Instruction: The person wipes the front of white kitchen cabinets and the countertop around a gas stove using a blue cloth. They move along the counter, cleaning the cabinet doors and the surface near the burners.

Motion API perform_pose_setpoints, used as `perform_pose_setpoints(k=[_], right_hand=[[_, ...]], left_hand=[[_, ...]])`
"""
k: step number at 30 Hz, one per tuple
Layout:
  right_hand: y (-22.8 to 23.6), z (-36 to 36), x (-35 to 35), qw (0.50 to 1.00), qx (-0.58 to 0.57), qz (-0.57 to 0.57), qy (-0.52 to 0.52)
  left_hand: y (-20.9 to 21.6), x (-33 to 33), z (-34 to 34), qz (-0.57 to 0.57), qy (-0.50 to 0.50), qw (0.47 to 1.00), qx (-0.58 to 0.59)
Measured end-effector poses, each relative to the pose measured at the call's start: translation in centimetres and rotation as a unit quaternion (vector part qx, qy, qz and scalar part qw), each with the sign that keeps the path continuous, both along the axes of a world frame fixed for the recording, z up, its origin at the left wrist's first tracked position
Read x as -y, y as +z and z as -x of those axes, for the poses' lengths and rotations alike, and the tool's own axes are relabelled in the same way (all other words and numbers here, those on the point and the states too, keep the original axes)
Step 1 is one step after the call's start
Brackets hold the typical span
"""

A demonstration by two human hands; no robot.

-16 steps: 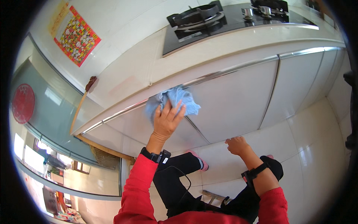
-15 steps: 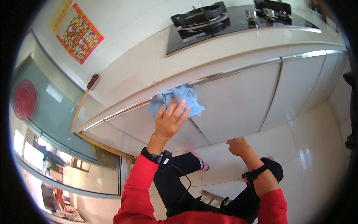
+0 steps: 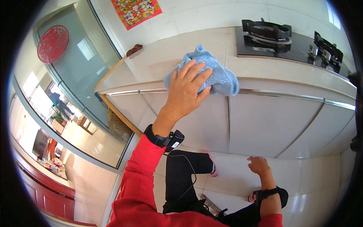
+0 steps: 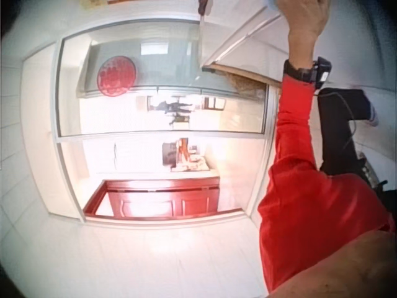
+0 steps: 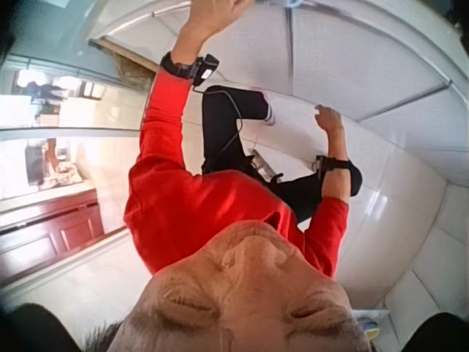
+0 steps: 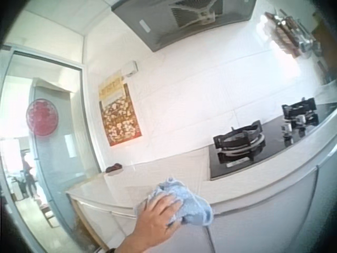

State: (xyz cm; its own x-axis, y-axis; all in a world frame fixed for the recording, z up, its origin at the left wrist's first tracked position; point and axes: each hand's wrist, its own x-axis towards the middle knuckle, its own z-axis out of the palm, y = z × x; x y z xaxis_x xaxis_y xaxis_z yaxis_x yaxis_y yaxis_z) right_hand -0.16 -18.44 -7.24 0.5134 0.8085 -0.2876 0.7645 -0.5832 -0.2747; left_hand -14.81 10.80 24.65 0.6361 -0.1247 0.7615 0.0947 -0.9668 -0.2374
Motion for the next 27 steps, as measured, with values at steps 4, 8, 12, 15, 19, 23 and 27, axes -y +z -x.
perform_pose_setpoints(k=[4,8,12,15,19,23,27], right_hand=[[-0.2,0.0,0.0,1.000,-0.008,0.014,0.002],[-0.6,-0.2,0.0,1.000,-0.009,-0.013,0.017],[-0.7,-0.3,-0.3,0.999,-0.019,-0.016,0.026],[-0.6,0.0,-0.5,1.000,-0.018,0.000,0.024],[-0.4,0.1,-0.7,0.999,-0.016,0.014,0.028],[-0.1,0.4,-1.0,0.998,-0.012,0.038,0.042],[0.2,0.5,-1.6,0.997,-0.027,0.060,0.048]], left_hand=[[0.4,-2.5,1.5,0.012,0.034,0.999,-0.012],[0.9,-5.4,2.9,0.051,0.039,0.998,-0.008],[1.1,-9.1,5.1,0.079,0.078,0.994,0.003],[1.2,-12.2,6.4,0.119,0.120,0.986,0.014],[1.6,-15.1,7.1,0.166,0.180,0.970,0.006],[1.7,-15.0,6.1,0.152,0.212,0.965,-0.030],[1.8,-13.2,5.4,0.163,0.204,0.963,-0.066]])
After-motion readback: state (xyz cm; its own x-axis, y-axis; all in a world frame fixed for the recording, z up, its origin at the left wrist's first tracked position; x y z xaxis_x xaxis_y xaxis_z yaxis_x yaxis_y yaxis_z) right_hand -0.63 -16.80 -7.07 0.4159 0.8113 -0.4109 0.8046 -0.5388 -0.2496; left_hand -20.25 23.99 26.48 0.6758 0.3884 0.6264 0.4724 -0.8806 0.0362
